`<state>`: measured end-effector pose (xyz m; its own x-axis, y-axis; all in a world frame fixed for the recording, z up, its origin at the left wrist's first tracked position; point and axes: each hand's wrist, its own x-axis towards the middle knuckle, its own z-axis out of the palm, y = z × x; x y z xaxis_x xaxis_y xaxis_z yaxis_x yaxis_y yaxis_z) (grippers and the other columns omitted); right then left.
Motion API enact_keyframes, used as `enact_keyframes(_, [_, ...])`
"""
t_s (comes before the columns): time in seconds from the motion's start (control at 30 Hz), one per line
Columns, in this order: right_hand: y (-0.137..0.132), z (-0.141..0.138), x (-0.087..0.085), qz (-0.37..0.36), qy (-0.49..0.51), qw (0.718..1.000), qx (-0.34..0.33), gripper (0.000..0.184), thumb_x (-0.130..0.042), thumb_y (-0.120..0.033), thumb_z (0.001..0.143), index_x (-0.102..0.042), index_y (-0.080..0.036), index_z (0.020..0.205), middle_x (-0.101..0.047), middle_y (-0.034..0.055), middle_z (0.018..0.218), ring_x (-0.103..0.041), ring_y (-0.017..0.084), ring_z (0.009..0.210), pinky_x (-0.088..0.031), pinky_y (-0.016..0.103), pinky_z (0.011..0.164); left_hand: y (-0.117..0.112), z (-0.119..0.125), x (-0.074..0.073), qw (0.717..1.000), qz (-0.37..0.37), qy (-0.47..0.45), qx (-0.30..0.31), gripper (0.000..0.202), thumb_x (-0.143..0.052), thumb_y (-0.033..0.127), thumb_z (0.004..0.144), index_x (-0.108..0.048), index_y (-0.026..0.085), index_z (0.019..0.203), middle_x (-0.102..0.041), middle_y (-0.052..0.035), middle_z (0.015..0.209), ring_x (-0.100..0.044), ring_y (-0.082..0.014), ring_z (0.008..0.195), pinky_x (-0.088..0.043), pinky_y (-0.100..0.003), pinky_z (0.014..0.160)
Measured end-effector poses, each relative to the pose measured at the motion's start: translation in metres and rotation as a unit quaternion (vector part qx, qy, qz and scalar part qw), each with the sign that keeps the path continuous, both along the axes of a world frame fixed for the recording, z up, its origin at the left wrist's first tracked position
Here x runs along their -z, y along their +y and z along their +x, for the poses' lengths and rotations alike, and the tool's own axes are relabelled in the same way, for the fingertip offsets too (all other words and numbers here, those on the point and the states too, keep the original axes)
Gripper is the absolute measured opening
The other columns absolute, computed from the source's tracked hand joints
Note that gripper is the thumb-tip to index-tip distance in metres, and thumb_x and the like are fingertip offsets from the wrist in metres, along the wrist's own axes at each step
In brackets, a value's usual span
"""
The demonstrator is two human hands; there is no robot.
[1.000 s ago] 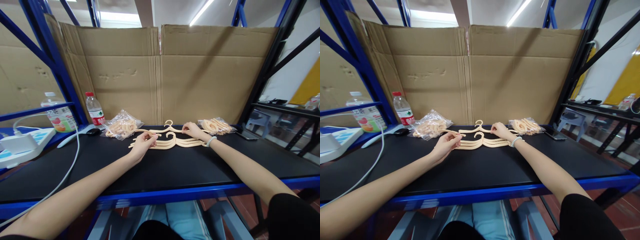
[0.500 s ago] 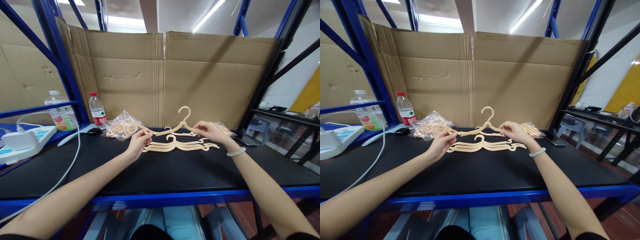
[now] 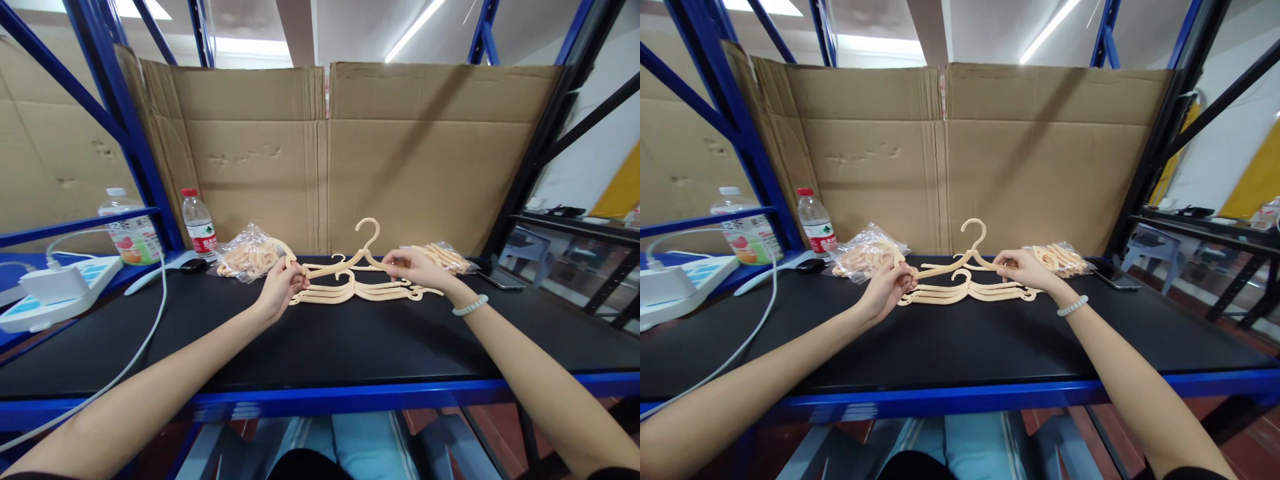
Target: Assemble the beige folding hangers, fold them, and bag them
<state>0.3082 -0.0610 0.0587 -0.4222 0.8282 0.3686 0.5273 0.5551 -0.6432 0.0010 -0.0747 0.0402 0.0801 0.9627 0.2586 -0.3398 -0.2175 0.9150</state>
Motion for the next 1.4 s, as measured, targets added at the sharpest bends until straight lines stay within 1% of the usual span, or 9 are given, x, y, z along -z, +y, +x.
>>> enact_keyframes(0.1, [0.003, 0.002, 0.003, -0.011, -0.005, 1.0, 0.003, 0.016, -0.06, -0.029, 0.076, -0.06, -0.016, 0.086, -0.064, 0.0021, 0.066, -0.059, 0.015, 0.059, -0.041, 0.024, 0.051, 0.001, 0.0, 0.001, 1.0, 0.003, -0.001, 0.005, 0.03, -0.076, 0.024, 0.063, -0.05, 0.016, 0.075, -0.057, 0.0045, 0.064, -0.055, -0.0064, 0.056, -0.046, -0.018, 0.058])
enact_keyframes(0.2, [0.004, 0.004, 0.003, -0.026, -0.013, 1.0, 0.011, 0.016, -0.059, -0.029, 0.076, -0.059, -0.016, 0.086, -0.064, 0.0024, 0.065, -0.059, 0.015, 0.058, -0.039, 0.023, 0.048, 0.002, 0.0, 0.003, 1.0, -0.011, -0.002, 0.025, 0.034, -0.082, 0.027, 0.058, -0.058, 0.014, 0.078, -0.064, -0.0009, 0.076, -0.058, -0.0068, 0.062, -0.047, -0.018, 0.061])
enact_keyframes(0.4, [0.0, 0.004, 0.0, -0.038, 0.0, 0.999, 0.012, 0.016, -0.061, -0.029, 0.073, -0.057, -0.016, 0.081, -0.062, 0.0018, 0.062, -0.061, 0.016, 0.058, -0.041, 0.023, 0.048, 0.004, -0.004, 0.005, 0.998, -0.048, 0.001, 0.044, 0.024, -0.082, 0.025, 0.061, -0.065, 0.013, 0.074, -0.066, -0.0062, 0.094, -0.059, -0.0097, 0.075, -0.048, -0.019, 0.066])
enact_keyframes(0.5, [-0.001, 0.003, -0.001, -0.042, 0.012, 0.999, 0.018, 0.017, -0.062, -0.03, 0.071, -0.057, -0.017, 0.081, -0.061, 0.0014, 0.062, -0.061, 0.016, 0.058, -0.042, 0.024, 0.048, 0.005, -0.005, 0.004, 0.996, -0.072, 0.003, 0.05, 0.019, -0.077, 0.025, 0.068, -0.067, 0.013, 0.078, -0.064, -0.0054, 0.09, -0.059, -0.01, 0.076, -0.048, -0.019, 0.066])
enact_keyframes(0.67, [-0.001, 0.003, -0.001, -0.047, 0.008, 0.999, 0.01, 0.017, -0.06, -0.03, 0.072, -0.056, -0.017, 0.082, -0.061, 0.0012, 0.063, -0.061, 0.016, 0.059, -0.043, 0.024, 0.049, 0.006, -0.004, 0.004, 0.993, -0.101, -0.021, 0.061, 0.007, -0.07, 0.017, 0.076, -0.064, 0.014, 0.074, -0.063, -0.0041, 0.088, -0.061, -0.01, 0.076, -0.05, -0.019, 0.065])
enact_keyframes(0.93, [-0.001, 0.004, -0.001, -0.034, 0.005, 0.999, 0.003, 0.017, -0.06, -0.032, 0.074, -0.057, -0.017, 0.081, -0.062, 0.0015, 0.064, -0.061, 0.016, 0.058, -0.043, 0.025, 0.05, 0.002, -0.004, -0.001, 0.987, -0.115, -0.004, 0.108, 0.008, -0.063, 0.017, 0.082, -0.061, 0.015, 0.075, -0.06, -0.0031, 0.081, -0.065, -0.0115, 0.072, -0.051, -0.015, 0.054])
enact_keyframes(1.07, [-0.002, 0.005, -0.002, -0.016, -0.008, 1.0, 0.008, 0.015, -0.06, -0.03, 0.075, -0.058, -0.017, 0.082, -0.063, 0.0021, 0.065, -0.061, 0.015, 0.059, -0.041, 0.024, 0.049, -0.001, -0.004, -0.004, 0.983, -0.131, -0.018, 0.13, 0.009, -0.06, 0.013, 0.082, -0.061, 0.013, 0.074, -0.059, -0.0037, 0.074, -0.064, -0.0115, 0.065, -0.054, -0.017, 0.055])
enact_keyframes(1.23, [-0.001, 0.005, -0.002, -0.018, -0.01, 1.0, 0.006, 0.015, -0.059, -0.03, 0.076, -0.058, -0.016, 0.083, -0.063, 0.0022, 0.064, -0.061, 0.015, 0.057, -0.041, 0.023, 0.049, -0.003, -0.003, -0.007, 0.982, -0.141, -0.032, 0.125, 0.013, -0.055, 0.008, 0.083, -0.06, 0.012, 0.071, -0.058, -0.004, 0.076, -0.063, -0.0109, 0.063, -0.055, -0.017, 0.056])
enact_keyframes(1.4, [0.002, 0.004, 0.002, -0.034, 0.001, 0.999, -0.009, 0.016, -0.061, -0.03, 0.076, -0.058, -0.017, 0.084, -0.064, 0.0017, 0.066, -0.063, 0.017, 0.062, -0.044, 0.024, 0.054, -0.003, -0.001, -0.007, 0.981, -0.135, -0.047, 0.131, 0.02, -0.049, 0.005, 0.085, -0.057, 0.011, 0.067, -0.055, -0.0031, 0.072, -0.055, -0.0067, 0.052, -0.05, -0.015, 0.05])
